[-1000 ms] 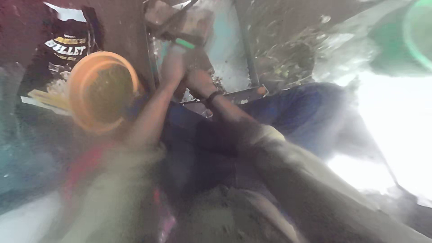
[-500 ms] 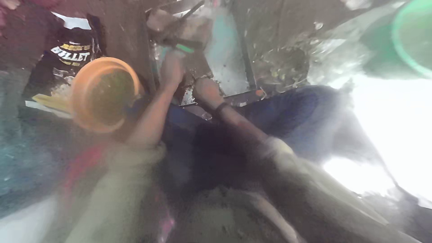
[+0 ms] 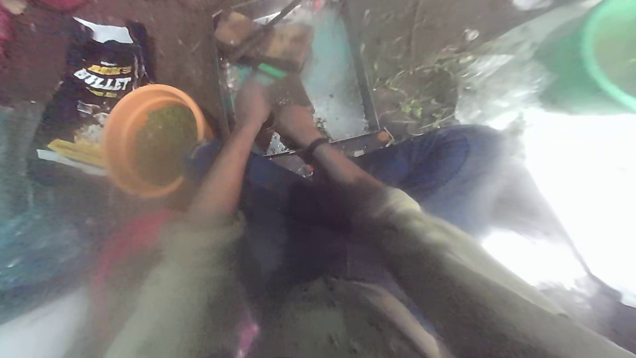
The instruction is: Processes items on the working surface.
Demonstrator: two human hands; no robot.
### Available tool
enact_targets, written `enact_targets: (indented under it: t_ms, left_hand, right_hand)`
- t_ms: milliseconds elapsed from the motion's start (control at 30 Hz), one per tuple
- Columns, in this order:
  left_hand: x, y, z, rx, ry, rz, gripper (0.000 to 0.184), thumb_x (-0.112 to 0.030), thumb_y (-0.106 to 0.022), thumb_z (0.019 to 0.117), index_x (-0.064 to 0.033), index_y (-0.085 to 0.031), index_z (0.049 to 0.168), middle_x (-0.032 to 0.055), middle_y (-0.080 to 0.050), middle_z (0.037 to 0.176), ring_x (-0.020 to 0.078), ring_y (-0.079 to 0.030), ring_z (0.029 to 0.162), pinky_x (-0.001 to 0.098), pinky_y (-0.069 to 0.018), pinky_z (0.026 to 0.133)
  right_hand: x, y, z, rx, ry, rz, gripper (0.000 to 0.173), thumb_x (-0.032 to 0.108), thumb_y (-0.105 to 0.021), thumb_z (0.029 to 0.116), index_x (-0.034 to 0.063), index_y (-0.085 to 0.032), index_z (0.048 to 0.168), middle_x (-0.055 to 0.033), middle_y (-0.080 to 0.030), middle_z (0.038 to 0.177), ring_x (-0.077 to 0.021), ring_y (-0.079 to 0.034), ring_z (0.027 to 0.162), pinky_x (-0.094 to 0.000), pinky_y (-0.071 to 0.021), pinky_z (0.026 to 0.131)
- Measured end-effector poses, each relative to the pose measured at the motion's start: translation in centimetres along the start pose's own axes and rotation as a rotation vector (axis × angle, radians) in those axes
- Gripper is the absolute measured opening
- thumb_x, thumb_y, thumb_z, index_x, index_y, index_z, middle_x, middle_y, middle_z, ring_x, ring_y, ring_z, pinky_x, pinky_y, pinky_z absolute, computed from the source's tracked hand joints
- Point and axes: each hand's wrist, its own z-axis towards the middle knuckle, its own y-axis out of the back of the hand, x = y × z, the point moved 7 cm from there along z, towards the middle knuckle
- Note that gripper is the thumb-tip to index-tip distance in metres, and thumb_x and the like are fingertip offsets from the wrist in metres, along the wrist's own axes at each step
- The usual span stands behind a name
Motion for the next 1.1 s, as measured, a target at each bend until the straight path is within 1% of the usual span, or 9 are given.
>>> enact_targets:
  t_ms: [267, 400, 467, 567, 667, 767, 900, 1033, 1100]
  left_hand:
    - [-0.7, -0.5, -0.3, 0.035, 0.048, 0.077, 0.021, -0.021, -0.066, 0.0930, -0.0082, -0.077, 0.105, 0.0203, -0.072, 0.118, 0.0400, -0.068, 0.116, 0.0646, -0.0544, 0.094]
    - [-1.3, -0.1, -0.4, 0.039, 0.022, 0.104, 0.021, -0.020, -0.066, 0.0936, -0.0058, -0.077, 0.104, 0.0211, -0.071, 0.119, 0.0402, -0.067, 0.116, 0.0638, -0.0547, 0.095]
    - [-1.4, -0.2, -0.6, 0.042, -0.012, 0.098, 0.021, -0.018, -0.065, 0.0943, -0.0059, -0.077, 0.106, 0.0219, -0.071, 0.121, 0.0412, -0.066, 0.119, 0.0639, -0.0529, 0.098]
    - [-1.6, -0.3, -0.6, 0.029, -0.045, 0.076, 0.018, -0.016, -0.066, 0.0932, -0.0058, -0.077, 0.104, 0.0221, -0.071, 0.119, 0.0419, -0.066, 0.117, 0.0640, -0.0527, 0.098]
    - [-1.1, -0.7, -0.3, 0.031, -0.010, 0.043, 0.019, -0.016, -0.069, 0.0918, -0.0066, -0.076, 0.106, 0.0212, -0.068, 0.125, 0.0407, -0.065, 0.119, 0.0643, -0.0541, 0.097]
    - [-0.5, -1.3, 0.0, 0.045, 0.038, 0.041, 0.019, -0.018, -0.069, 0.0919, -0.0052, -0.075, 0.106, 0.0226, -0.071, 0.117, 0.0428, -0.068, 0.112, 0.0667, -0.0552, 0.091]
    - [-0.7, -1.3, -0.2, 0.036, 0.034, 0.058, 0.022, -0.018, -0.066, 0.0944, -0.0034, -0.074, 0.110, 0.0222, -0.070, 0.119, 0.0416, -0.067, 0.116, 0.0635, -0.0546, 0.095]
    - [-1.1, -1.1, -0.3, 0.030, 0.029, 0.103, 0.019, -0.018, -0.067, 0.0905, -0.0048, -0.076, 0.101, 0.0203, -0.072, 0.115, 0.0397, -0.069, 0.112, 0.0633, -0.0561, 0.091]
    - [-1.3, -1.0, -0.3, 0.043, 0.018, 0.100, 0.019, -0.016, -0.067, 0.0907, -0.0049, -0.076, 0.103, 0.0213, -0.072, 0.116, 0.0409, -0.068, 0.113, 0.0643, -0.0551, 0.092]
  right_hand:
    - [0.1, -1.4, 0.1, 0.010, -0.050, -0.022, 0.030, 0.028, -0.067, 0.0951, 0.0037, -0.070, 0.113, -0.0217, -0.071, 0.117, -0.0420, -0.069, 0.108, -0.0649, -0.0563, 0.079]
    - [-1.4, -3.1, -3.3, 0.024, -0.063, -0.052, 0.024, 0.016, -0.059, 0.0981, -0.0003, -0.070, 0.112, -0.0256, -0.070, 0.114, -0.0452, -0.070, 0.105, -0.0652, -0.0566, 0.078]
    - [-2.4, -3.7, -4.3, 0.045, -0.070, -0.087, 0.023, 0.018, -0.059, 0.0979, -0.0004, -0.069, 0.107, -0.0242, -0.071, 0.112, -0.0432, -0.070, 0.103, -0.0631, -0.0571, 0.076]
    - [-2.9, -3.1, -4.3, -0.011, -0.032, -0.077, 0.027, 0.024, -0.061, 0.0982, 0.0014, -0.070, 0.110, -0.0234, -0.071, 0.112, -0.0428, -0.071, 0.103, -0.0635, -0.0572, 0.076]
    - [-1.7, -1.3, -3.3, -0.029, -0.017, -0.041, 0.027, 0.023, -0.061, 0.0973, -0.0001, -0.070, 0.108, -0.0239, -0.071, 0.111, -0.0425, -0.070, 0.103, -0.0633, -0.0563, 0.075]
    - [-0.4, -0.7, -0.8, -0.018, -0.011, -0.022, 0.029, 0.026, -0.062, 0.0982, 0.0021, -0.069, 0.113, -0.0224, -0.071, 0.115, -0.0420, -0.070, 0.106, -0.0640, -0.0564, 0.078]
    - [0.5, -1.3, 0.6, -0.009, 0.022, -0.037, 0.027, 0.021, -0.067, 0.0953, 0.0025, -0.070, 0.115, -0.0229, -0.071, 0.116, -0.0438, -0.069, 0.107, -0.0666, -0.0560, 0.079]
    - [-0.7, -2.5, -1.1, 0.011, -0.047, -0.041, 0.029, 0.023, -0.063, 0.0970, 0.0008, -0.069, 0.116, -0.0248, -0.069, 0.117, -0.0447, -0.068, 0.108, -0.0655, -0.0562, 0.079]
    - [-1.8, -3.2, -3.4, -0.006, -0.065, -0.030, 0.025, 0.019, -0.065, 0.0939, -0.0017, -0.069, 0.107, -0.0257, -0.070, 0.110, -0.0451, -0.070, 0.101, -0.0647, -0.0567, 0.074]
